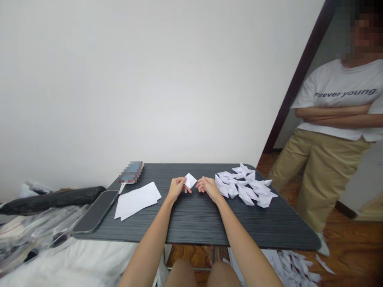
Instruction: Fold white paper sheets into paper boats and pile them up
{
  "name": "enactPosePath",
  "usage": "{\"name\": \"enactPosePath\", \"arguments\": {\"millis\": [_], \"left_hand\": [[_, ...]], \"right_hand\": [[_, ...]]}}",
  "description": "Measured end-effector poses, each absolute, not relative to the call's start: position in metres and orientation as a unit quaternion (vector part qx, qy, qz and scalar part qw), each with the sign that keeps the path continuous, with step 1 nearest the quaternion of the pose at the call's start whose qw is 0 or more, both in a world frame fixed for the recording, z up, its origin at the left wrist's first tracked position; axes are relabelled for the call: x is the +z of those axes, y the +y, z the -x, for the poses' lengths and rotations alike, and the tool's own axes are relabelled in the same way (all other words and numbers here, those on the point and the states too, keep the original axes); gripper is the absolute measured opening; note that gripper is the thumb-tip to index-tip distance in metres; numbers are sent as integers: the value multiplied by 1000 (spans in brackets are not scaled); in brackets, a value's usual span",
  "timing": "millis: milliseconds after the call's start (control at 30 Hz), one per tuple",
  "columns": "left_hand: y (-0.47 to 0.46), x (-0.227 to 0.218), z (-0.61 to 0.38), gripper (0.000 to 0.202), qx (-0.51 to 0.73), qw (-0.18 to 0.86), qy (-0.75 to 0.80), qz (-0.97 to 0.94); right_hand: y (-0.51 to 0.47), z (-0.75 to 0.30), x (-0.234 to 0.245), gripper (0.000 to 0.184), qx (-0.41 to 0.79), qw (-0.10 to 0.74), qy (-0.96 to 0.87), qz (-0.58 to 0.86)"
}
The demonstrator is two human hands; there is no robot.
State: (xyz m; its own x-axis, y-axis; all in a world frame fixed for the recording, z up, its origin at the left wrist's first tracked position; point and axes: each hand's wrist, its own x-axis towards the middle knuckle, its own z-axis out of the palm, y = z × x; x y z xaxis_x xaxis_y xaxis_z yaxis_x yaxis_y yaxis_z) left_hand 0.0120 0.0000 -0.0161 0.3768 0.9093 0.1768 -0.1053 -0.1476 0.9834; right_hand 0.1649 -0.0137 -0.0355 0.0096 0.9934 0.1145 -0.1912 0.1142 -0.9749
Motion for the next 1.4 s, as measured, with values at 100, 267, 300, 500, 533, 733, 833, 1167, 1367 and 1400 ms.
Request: {"name": "enactPosePath", "arguments": {"millis": [100, 267, 300, 500, 533, 733, 833, 1167, 1367, 1400], "left_hand": [[0, -17, -13, 46, 447, 559, 329, -616], [-2, -13, -10, 47, 446, 524, 287, -666], [-2, -12, -9, 42, 441, 516, 274, -681], [0, -13, -4, 31, 430, 481, 261, -718], [0, -13, -4, 31, 433, 477, 261, -719], [2, -15, -5, 31, 453, 450, 270, -721], [2, -15, -6, 35, 457, 448, 270, -720], [-2, -9, -7, 24, 473, 395, 290, -732], [-3, -9, -9, 26, 469, 412, 280, -730], [-3, -9, -9, 27, 466, 414, 279, -731]], "right_hand": [[-16, -164, -32, 26, 511, 564, -509, 402], [-18, -169, -29, 25, 486, 594, -513, 385], [-18, -170, -30, 22, 484, 599, -507, 388], [-17, -174, -27, 14, 504, 614, -485, 367], [-18, -174, -26, 14, 508, 616, -483, 359], [-22, -175, -23, 19, 501, 596, -514, 360], [-22, -176, -24, 22, 502, 592, -520, 356], [-27, -170, -18, 22, 488, 582, -546, 353], [-21, -172, -22, 15, 440, 620, -540, 361], [-21, -172, -21, 15, 441, 618, -545, 356]]}}
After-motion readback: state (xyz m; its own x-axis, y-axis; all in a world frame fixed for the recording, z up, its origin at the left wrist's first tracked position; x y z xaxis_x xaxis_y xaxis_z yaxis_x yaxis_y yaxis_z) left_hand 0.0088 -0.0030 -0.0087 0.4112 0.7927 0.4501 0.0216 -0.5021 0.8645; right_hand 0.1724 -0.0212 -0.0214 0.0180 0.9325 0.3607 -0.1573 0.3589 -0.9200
